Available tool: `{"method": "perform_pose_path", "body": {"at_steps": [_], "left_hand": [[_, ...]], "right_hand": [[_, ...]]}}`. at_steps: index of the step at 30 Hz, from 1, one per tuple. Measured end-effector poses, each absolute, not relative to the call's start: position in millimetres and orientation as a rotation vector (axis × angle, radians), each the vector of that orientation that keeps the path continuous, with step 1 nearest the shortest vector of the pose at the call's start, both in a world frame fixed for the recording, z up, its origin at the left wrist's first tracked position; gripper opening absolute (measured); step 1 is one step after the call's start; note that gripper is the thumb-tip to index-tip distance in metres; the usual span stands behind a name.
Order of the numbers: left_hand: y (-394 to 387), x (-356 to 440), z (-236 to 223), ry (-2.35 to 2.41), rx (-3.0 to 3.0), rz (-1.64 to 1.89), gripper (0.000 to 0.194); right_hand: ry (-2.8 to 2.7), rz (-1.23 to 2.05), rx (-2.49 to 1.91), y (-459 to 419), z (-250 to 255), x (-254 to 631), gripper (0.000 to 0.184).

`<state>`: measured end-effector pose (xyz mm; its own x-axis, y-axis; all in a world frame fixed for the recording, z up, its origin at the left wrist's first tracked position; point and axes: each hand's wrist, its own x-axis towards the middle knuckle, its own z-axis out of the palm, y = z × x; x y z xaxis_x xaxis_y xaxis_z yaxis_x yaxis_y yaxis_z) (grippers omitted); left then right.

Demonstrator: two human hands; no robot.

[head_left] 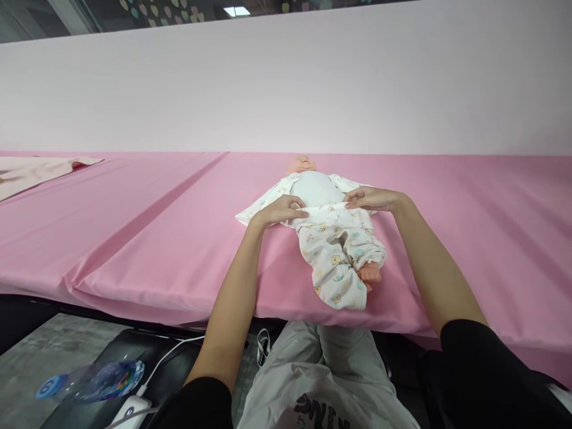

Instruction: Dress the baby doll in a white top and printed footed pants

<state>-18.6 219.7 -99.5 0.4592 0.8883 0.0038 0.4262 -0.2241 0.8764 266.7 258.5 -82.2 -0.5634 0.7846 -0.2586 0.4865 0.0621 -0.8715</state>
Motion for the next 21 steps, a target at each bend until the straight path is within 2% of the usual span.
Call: {"method": "perform_pose_path", "body": {"at_steps": [5, 11, 16, 21], "left_hand": [[226.7, -13.0, -108.3, 1.256, 1.961, 0.897, 0.023], [231.5, 10.2, -123.7, 1.528, 2.197, 1.113, 0.013], [231.9, 25.2, -133.4, 1.725, 2.051, 1.232, 0.009], [244.0, 18.7, -137.0, 1.643, 1.682, 1.498, 0.014]], "right_hand": [[-1.99, 1.308, -1.239, 269.4, -91.0, 262.5, 0.031], [-2.035, 0.959, -1.377, 270.6, -96.8, 247.8, 0.015], [-1.94, 0.585, -1.565, 270.1, -106.9, 222.1, 0.015], [-1.734, 0.509, -1.588, 280.2, -120.0, 212.8, 0.014]]}}
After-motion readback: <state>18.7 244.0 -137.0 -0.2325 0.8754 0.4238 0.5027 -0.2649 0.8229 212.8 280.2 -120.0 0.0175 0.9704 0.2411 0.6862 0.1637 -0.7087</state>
